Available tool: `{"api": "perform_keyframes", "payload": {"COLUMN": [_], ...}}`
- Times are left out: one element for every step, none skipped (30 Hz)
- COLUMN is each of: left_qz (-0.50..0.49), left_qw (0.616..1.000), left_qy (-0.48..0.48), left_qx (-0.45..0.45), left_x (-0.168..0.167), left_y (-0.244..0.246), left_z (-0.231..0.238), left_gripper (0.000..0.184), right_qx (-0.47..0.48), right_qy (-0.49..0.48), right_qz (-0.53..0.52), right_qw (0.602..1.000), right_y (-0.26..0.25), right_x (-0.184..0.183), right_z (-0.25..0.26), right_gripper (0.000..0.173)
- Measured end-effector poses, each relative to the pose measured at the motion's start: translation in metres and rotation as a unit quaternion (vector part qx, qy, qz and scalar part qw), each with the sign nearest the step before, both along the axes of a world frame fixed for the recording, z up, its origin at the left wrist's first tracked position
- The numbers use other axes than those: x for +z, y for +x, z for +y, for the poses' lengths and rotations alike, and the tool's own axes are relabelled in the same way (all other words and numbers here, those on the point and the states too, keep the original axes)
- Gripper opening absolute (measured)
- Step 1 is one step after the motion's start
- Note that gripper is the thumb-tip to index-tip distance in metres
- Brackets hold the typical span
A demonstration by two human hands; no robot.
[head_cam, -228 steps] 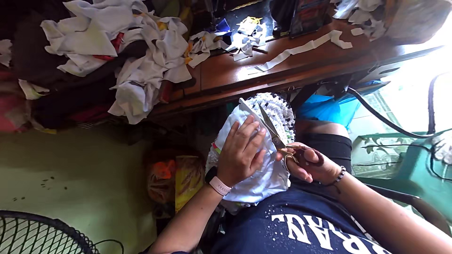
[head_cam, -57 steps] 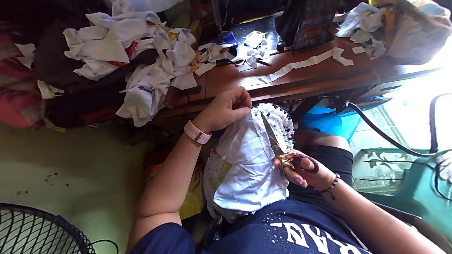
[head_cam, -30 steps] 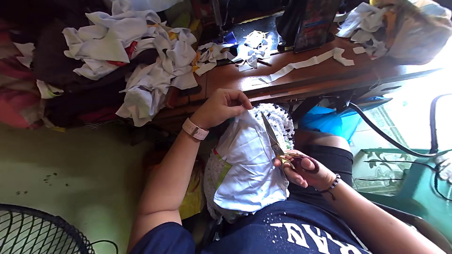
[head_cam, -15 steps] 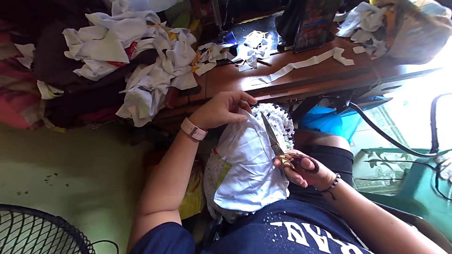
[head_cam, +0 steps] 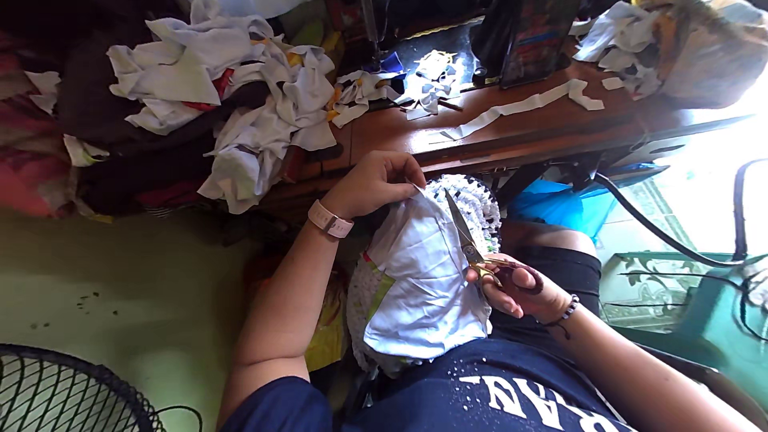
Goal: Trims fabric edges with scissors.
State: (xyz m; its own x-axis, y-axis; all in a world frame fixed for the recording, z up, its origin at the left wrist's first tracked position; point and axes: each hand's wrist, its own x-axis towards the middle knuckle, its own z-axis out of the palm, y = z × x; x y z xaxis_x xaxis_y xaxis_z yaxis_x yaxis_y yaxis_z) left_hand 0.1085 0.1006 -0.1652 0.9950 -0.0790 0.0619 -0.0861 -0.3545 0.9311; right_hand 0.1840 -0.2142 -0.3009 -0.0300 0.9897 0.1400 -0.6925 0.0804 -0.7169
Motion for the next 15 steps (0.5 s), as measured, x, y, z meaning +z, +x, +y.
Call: {"api": "perform_keyframes", "payload": {"left_qz": [-0.002,-0.005,-0.007,-0.010,-0.013,-0.017,-0.018,-0.018,-0.016,-0.013,-0.008,-0.002,0.004,0.014,0.027], "left_qw": [1.000,1.000,1.000,1.000,1.000,0.999,0.999,0.999,0.998,0.998,0.997,0.997,0.998,0.998,0.999], "left_qy": [-0.007,-0.007,-0.009,-0.013,-0.017,-0.023,-0.028,-0.032,-0.037,-0.042,-0.043,-0.033,-0.019,-0.006,0.007], "left_qx": [-0.003,-0.005,-0.007,-0.009,-0.012,-0.019,-0.025,-0.031,-0.041,-0.054,-0.065,-0.070,-0.066,-0.054,-0.037], "left_x": [0.0002,0.0006,0.0011,0.0011,0.0008,0.0002,0.0002,0.0010,0.0014,0.0013,0.0010,0.0002,-0.0008,-0.0014,-0.0011], "left_y": [-0.0002,-0.0005,-0.0007,-0.0006,-0.0006,-0.0006,-0.0009,-0.0016,-0.0021,-0.0024,-0.0025,-0.0024,-0.0022,-0.0021,-0.0021], "left_z": [0.0001,-0.0001,-0.0002,-0.0002,0.0001,0.0007,0.0010,0.0012,0.0018,0.0029,0.0042,0.0052,0.0056,0.0053,0.0045], "left_gripper": [0.013,0.014,0.014,0.013,0.013,0.014,0.015,0.017,0.020,0.028,0.036,0.044,0.047,0.045,0.041], "right_qx": [0.001,0.001,0.000,0.000,-0.001,-0.001,0.001,0.001,0.002,0.003,0.003,0.002,0.002,0.003,0.003], "right_qy": [0.001,0.003,0.004,0.005,0.004,0.004,0.005,0.004,0.004,0.003,0.002,0.000,-0.001,-0.001,-0.002], "right_qz": [0.001,0.001,0.001,0.000,0.000,0.000,0.001,0.002,0.003,0.004,0.005,0.005,0.004,0.003,0.003], "right_qw": [1.000,1.000,1.000,1.000,1.000,1.000,1.000,1.000,1.000,1.000,1.000,1.000,1.000,1.000,1.000], "right_y": [0.0001,0.0002,0.0003,0.0004,0.0003,0.0005,0.0007,0.0007,0.0007,0.0007,0.0006,0.0006,0.0007,0.0008,0.0009], "right_x": [-0.0001,0.0000,-0.0001,-0.0002,-0.0002,-0.0004,-0.0007,-0.0010,-0.0013,-0.0016,-0.0017,-0.0014,-0.0013,-0.0012,-0.0011], "right_z": [0.0000,0.0001,0.0001,0.0001,0.0001,0.0000,0.0000,0.0000,0.0000,-0.0002,-0.0004,-0.0005,-0.0005,-0.0006,-0.0006], "right_gripper": [0.058,0.058,0.058,0.058,0.058,0.058,0.058,0.058,0.058,0.058,0.058,0.058,0.058,0.057,0.057]}}
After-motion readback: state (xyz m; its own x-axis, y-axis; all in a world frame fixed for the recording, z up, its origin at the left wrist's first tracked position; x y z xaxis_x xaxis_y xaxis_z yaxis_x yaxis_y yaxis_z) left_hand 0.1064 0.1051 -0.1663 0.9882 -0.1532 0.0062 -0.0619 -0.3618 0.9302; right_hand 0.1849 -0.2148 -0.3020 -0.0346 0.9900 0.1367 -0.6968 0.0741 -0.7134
